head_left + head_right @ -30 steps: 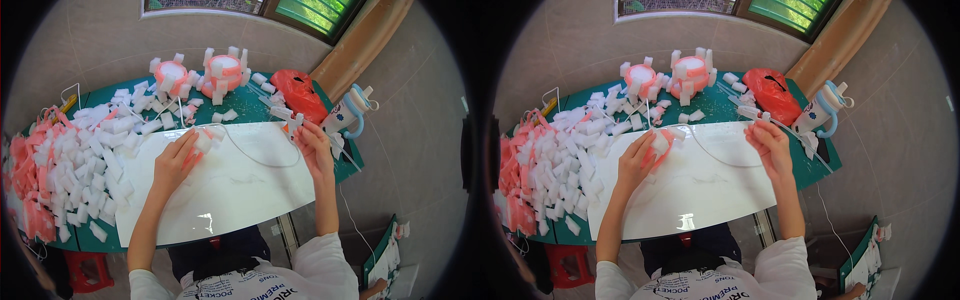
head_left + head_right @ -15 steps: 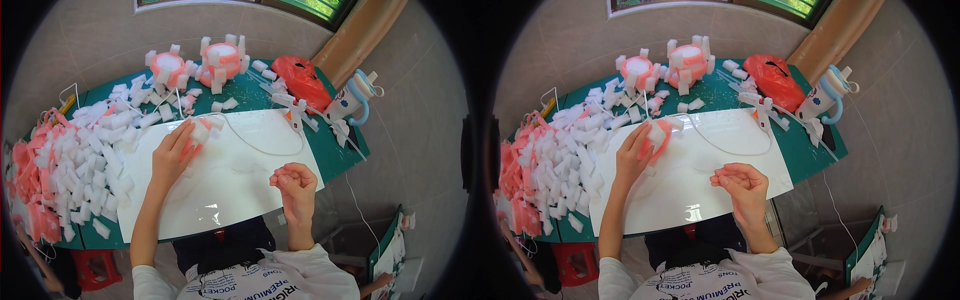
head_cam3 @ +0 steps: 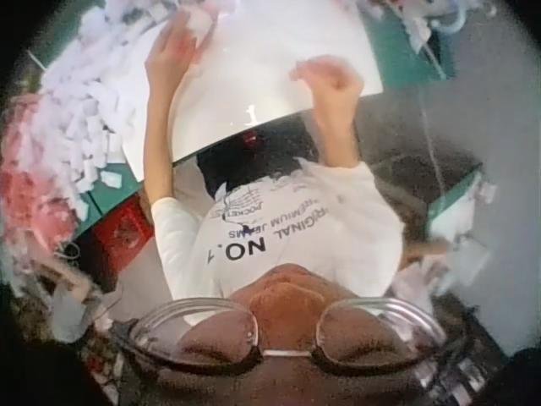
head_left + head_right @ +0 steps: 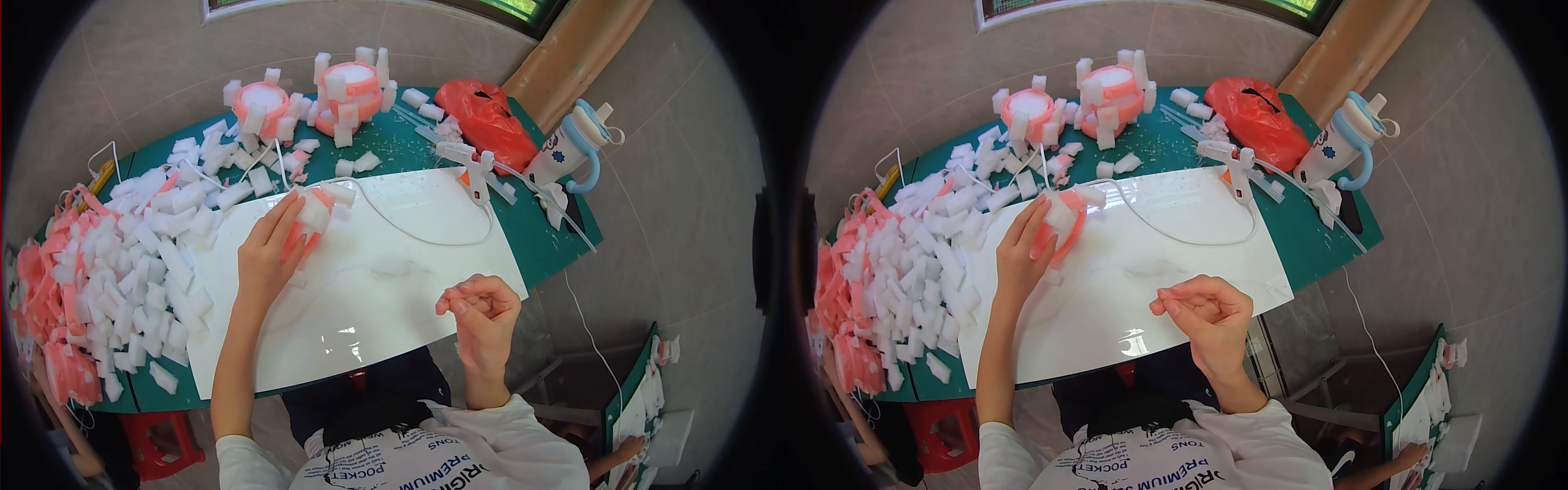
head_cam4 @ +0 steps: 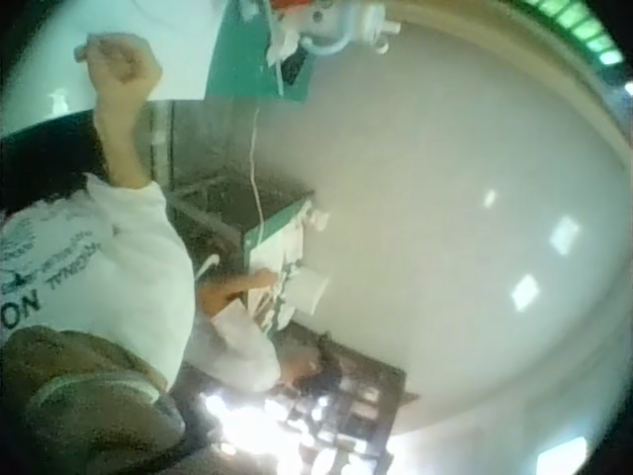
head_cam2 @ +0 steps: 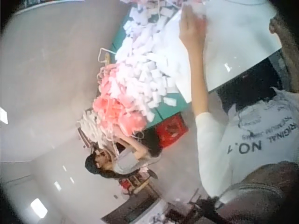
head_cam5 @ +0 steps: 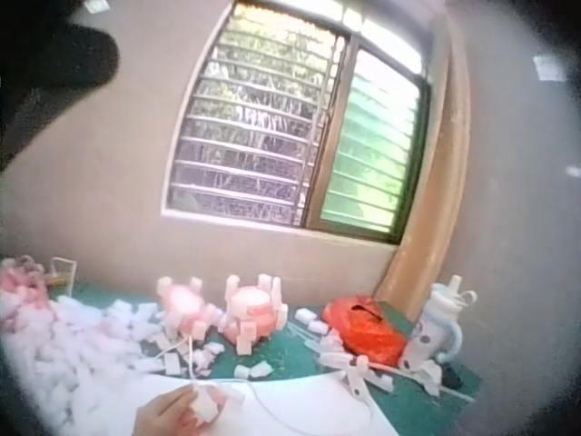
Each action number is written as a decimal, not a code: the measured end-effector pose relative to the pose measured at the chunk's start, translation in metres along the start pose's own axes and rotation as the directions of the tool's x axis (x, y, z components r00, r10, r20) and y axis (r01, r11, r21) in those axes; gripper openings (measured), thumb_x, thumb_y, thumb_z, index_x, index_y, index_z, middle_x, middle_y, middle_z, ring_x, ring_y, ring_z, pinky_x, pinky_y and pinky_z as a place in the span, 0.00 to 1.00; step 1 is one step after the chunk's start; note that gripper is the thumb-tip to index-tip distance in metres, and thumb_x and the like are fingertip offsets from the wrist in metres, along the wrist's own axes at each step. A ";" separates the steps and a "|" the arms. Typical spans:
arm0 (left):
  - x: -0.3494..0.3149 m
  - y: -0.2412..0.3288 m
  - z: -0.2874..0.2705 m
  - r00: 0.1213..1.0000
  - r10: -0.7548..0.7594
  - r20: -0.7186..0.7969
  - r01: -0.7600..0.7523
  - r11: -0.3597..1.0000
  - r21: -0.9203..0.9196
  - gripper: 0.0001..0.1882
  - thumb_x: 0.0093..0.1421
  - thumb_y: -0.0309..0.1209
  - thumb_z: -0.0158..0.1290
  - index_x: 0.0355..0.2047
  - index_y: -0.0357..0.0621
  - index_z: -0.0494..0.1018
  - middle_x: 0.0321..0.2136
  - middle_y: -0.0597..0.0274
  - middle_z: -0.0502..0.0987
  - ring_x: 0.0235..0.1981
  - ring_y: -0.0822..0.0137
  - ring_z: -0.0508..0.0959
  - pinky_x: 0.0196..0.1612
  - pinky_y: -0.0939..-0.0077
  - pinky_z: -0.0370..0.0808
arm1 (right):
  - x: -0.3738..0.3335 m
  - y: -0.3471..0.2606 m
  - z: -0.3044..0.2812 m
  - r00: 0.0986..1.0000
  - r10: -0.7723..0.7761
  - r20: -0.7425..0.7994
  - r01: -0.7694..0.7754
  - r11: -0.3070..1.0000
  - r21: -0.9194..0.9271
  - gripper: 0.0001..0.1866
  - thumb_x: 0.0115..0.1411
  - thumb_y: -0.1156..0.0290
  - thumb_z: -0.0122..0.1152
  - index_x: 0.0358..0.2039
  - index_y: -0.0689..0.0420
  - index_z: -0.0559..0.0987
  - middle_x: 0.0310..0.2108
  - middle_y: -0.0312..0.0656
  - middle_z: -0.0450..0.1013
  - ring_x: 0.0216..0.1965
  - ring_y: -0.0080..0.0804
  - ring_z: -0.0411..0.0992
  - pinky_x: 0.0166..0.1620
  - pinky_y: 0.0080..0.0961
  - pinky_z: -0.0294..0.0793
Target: Assembling foam ring components by gluing individual foam blocks onto a circular base using a hot glue gun.
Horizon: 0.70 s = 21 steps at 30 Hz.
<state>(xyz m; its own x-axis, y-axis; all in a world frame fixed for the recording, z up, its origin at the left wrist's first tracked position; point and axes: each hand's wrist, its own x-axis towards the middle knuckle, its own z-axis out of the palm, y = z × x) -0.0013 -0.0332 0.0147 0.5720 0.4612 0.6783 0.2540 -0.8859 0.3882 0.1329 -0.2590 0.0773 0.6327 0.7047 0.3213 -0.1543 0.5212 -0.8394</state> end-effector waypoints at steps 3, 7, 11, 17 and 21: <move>0.000 -0.001 0.002 1.000 -0.008 0.008 0.008 1.000 0.005 0.28 0.44 0.19 0.57 0.49 0.44 0.69 0.49 0.59 0.70 0.46 0.59 0.73 0.46 0.74 0.72 | 0.001 0.003 0.000 1.000 -0.016 0.005 0.016 1.000 0.007 0.09 0.49 0.89 0.56 0.33 0.68 0.75 0.29 0.49 0.75 0.31 0.33 0.76 0.39 0.27 0.76; 0.001 -0.002 0.003 0.997 0.058 -0.053 -0.055 0.997 0.054 0.28 0.42 0.22 0.58 0.48 0.46 0.69 0.49 0.63 0.70 0.40 0.63 0.75 0.40 0.75 0.74 | 0.000 0.004 0.001 1.000 -0.019 0.015 0.018 0.999 0.050 0.08 0.49 0.90 0.55 0.32 0.67 0.75 0.29 0.48 0.75 0.31 0.34 0.76 0.39 0.27 0.76; 0.002 -0.002 0.003 0.997 0.055 -0.052 -0.052 0.998 0.044 0.28 0.42 0.21 0.58 0.48 0.45 0.69 0.49 0.62 0.70 0.40 0.63 0.75 0.40 0.75 0.74 | -0.002 0.004 0.002 1.000 -0.004 0.019 0.003 0.997 0.074 0.08 0.50 0.90 0.55 0.31 0.67 0.75 0.28 0.48 0.75 0.31 0.35 0.76 0.38 0.28 0.76; 0.002 -0.001 0.003 0.997 0.055 -0.053 -0.053 0.998 0.046 0.28 0.42 0.21 0.58 0.48 0.45 0.69 0.49 0.62 0.70 0.40 0.63 0.75 0.40 0.75 0.74 | -0.005 0.004 0.002 1.000 -0.022 0.006 0.021 0.994 0.107 0.08 0.49 0.89 0.56 0.31 0.67 0.75 0.27 0.49 0.75 0.30 0.37 0.76 0.37 0.28 0.77; 0.001 -0.001 0.003 0.997 0.056 -0.054 -0.053 0.997 0.047 0.28 0.42 0.21 0.58 0.48 0.45 0.69 0.49 0.62 0.70 0.40 0.63 0.75 0.40 0.76 0.74 | -0.007 0.003 0.002 1.000 -0.006 -0.003 0.006 0.988 0.152 0.10 0.49 0.89 0.56 0.34 0.67 0.73 0.29 0.50 0.75 0.29 0.37 0.76 0.37 0.29 0.77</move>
<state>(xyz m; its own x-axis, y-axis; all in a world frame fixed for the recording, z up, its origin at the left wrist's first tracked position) 0.0019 -0.0317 0.0133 0.5423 0.4133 0.7315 0.2597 -0.9105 0.3219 0.1262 -0.2613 0.0733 0.6359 0.7001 0.3248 -0.2640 0.5928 -0.7609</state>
